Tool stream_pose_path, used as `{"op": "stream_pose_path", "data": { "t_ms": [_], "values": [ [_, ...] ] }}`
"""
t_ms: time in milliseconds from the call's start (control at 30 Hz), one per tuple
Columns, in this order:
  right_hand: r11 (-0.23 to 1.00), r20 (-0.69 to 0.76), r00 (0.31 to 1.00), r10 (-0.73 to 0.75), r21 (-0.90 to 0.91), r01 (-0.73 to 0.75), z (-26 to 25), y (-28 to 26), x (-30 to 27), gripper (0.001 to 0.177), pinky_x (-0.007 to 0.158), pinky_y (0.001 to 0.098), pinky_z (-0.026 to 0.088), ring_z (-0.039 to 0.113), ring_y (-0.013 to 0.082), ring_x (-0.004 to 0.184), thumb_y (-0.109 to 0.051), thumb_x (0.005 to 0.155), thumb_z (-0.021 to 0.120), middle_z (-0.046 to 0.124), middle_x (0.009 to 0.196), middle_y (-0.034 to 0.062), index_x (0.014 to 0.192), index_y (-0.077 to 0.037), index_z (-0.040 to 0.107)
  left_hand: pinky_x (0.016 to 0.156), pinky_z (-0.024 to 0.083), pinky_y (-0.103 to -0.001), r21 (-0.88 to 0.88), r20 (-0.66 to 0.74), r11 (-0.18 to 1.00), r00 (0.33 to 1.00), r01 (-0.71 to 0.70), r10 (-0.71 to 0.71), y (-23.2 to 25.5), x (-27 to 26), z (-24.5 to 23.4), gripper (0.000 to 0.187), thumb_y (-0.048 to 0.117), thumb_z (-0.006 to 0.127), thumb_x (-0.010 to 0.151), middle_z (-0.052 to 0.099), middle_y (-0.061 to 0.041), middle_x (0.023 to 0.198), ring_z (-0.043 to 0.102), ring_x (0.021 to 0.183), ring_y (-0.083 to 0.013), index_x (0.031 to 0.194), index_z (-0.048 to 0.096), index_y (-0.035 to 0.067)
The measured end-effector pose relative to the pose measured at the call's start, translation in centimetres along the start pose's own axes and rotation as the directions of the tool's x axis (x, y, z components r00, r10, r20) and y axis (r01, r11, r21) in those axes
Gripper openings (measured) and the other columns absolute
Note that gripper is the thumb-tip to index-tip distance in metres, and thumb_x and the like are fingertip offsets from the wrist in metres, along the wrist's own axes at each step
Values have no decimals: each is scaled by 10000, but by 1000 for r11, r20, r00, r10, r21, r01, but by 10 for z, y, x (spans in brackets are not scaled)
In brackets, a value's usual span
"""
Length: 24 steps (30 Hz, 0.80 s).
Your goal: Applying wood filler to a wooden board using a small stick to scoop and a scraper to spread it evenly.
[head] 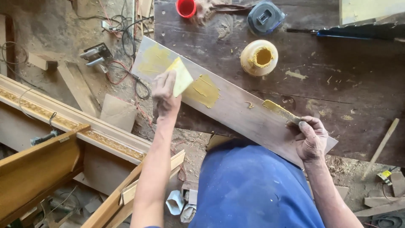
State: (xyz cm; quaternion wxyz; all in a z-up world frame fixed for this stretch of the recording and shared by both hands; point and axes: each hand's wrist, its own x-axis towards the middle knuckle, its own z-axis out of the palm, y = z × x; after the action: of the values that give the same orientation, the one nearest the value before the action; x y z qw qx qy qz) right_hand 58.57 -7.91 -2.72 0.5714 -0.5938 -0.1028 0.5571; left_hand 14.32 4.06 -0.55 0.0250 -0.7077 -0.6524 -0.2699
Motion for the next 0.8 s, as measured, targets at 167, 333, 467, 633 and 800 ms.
{"op": "stream_pose_path", "data": {
  "t_ms": [167, 333, 467, 633, 800],
  "values": [
    [999, 15, 1000, 18, 34, -18, 0, -3, -2, 106, 841, 429, 694, 774, 310, 907, -3, 975, 652, 721, 1017, 203, 1080, -14, 641, 937, 531, -481, 143, 33, 980, 990, -141, 137, 79, -31, -5, 258, 145, 556, 996, 693, -209, 1049, 686, 1020, -381, 1154, 720, 24],
    [998, 23, 1000, 0, 55, -1, -1, 2, 0, 112, 821, 449, 693, 771, 332, 893, 5, 990, 631, 714, 1012, 214, 1101, -5, 632, 931, 525, -271, -25, 142, 991, 981, -130, 132, 145, -66, -17, 271, 176, 510, 954, 638, -17, 1028, 654, 1010, -193, 1148, 699, 153],
    [999, 18, 1000, 5, 54, -6, -5, 4, 1, 96, 784, 426, 698, 774, 312, 872, -4, 991, 642, 714, 1005, 199, 1087, -14, 638, 831, 569, -425, -140, -52, 968, 978, -208, 202, 116, -54, -33, 215, 141, 674, 905, 688, -134, 984, 668, 908, -318, 1102, 738, 83],
    [999, -3, 1000, -5, 32, 5, 4, -3, -5, 94, 795, 426, 695, 775, 320, 876, 17, 973, 642, 708, 976, 201, 1064, -8, 640, 822, 566, -407, -142, -152, 988, 985, 61, -83, -30, -37, -5, 120, 146, 711, 937, 678, -106, 923, 704, 878, -312, 1033, 737, 79],
    [999, 2, 1000, -30, 32, 30, 2, -1, -3, 104, 776, 417, 697, 777, 324, 850, 27, 966, 639, 703, 944, 210, 1067, -2, 639, 796, 524, -472, 125, -133, 992, 991, 29, -12, 8, -39, -10, 128, 88, 607, 948, 647, -160, 916, 653, 814, -374, 1037, 664, 16]
  ]
}}
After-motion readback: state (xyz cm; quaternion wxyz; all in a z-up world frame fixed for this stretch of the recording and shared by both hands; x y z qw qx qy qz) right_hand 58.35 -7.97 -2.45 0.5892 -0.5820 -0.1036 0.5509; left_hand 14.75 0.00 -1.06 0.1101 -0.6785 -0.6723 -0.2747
